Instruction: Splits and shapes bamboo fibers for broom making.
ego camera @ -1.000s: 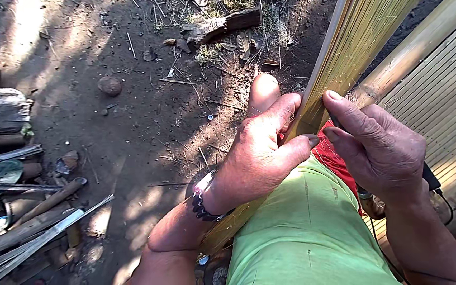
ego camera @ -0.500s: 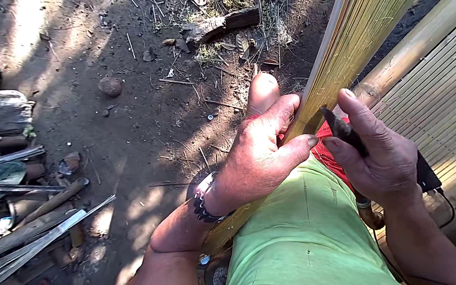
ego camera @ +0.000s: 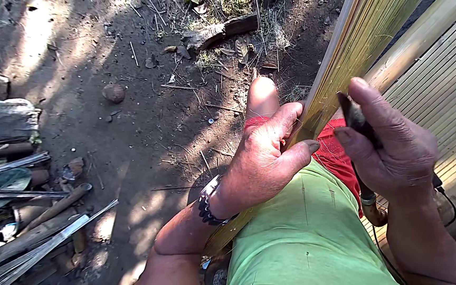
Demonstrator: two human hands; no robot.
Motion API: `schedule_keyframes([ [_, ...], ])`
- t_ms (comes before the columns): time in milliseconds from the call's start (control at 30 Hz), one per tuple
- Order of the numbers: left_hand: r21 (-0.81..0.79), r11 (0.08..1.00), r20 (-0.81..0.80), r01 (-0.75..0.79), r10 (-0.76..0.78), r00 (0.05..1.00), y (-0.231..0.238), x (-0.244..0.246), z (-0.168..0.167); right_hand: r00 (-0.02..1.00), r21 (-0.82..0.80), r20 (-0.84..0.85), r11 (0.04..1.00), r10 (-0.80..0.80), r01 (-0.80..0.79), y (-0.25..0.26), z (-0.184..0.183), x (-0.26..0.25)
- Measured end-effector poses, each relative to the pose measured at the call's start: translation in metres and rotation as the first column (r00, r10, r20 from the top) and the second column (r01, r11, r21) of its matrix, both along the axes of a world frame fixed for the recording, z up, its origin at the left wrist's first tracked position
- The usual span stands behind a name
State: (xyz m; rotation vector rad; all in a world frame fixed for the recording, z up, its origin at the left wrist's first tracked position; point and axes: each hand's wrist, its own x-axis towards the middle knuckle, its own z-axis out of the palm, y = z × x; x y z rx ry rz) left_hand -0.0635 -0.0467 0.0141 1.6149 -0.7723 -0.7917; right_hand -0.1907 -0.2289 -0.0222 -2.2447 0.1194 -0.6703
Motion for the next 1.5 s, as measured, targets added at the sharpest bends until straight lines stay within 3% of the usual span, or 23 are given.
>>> schedule_keyframes([
  [167, 0.027, 1.000, 0.054, -0.008, 0.007, 0.998, -0.001, -0.001, -0.001, 0.997, 0.010, -0.051, 0.999, 0.051, -0.051, 0.006, -0.006, 0.002],
  [333, 0.018, 1.000, 0.039, 0.005, -0.006, 0.999, -0.001, -0.001, -0.001, 0.999, 0.021, 0.028, 0.999, 0.024, -0.025, -0.003, -0.002, 0.005],
  [500, 0.017, 1.000, 0.019, -0.014, 0.014, 1.000, 0.001, -0.001, 0.000, 0.985, 0.085, 0.061, 0.984, -0.163, 0.158, -0.032, 0.002, -0.010],
  [767, 0.047, 0.999, 0.056, -0.010, 0.007, 0.998, -0.001, -0.002, -0.002, 0.996, 0.062, -0.048, 0.995, 0.080, -0.077, 0.001, -0.011, -0.001],
  [1133, 0.041, 0.999, 0.098, 0.000, -0.004, 0.995, -0.001, -0.005, 0.000, 0.998, 0.054, 0.029, 0.997, 0.050, -0.051, -0.001, -0.006, 0.002],
  [1333, 0.009, 1.000, 0.050, 0.001, -0.001, 0.999, 0.002, -0.004, 0.000, 0.993, 0.179, 0.117, 0.984, -0.030, 0.008, -0.025, -0.004, -0.011],
  [1500, 0.034, 0.999, 0.072, -0.005, 0.003, 0.997, 0.000, -0.004, -0.001, 0.997, 0.070, 0.063, 0.996, 0.049, -0.053, -0.015, -0.005, -0.005],
])
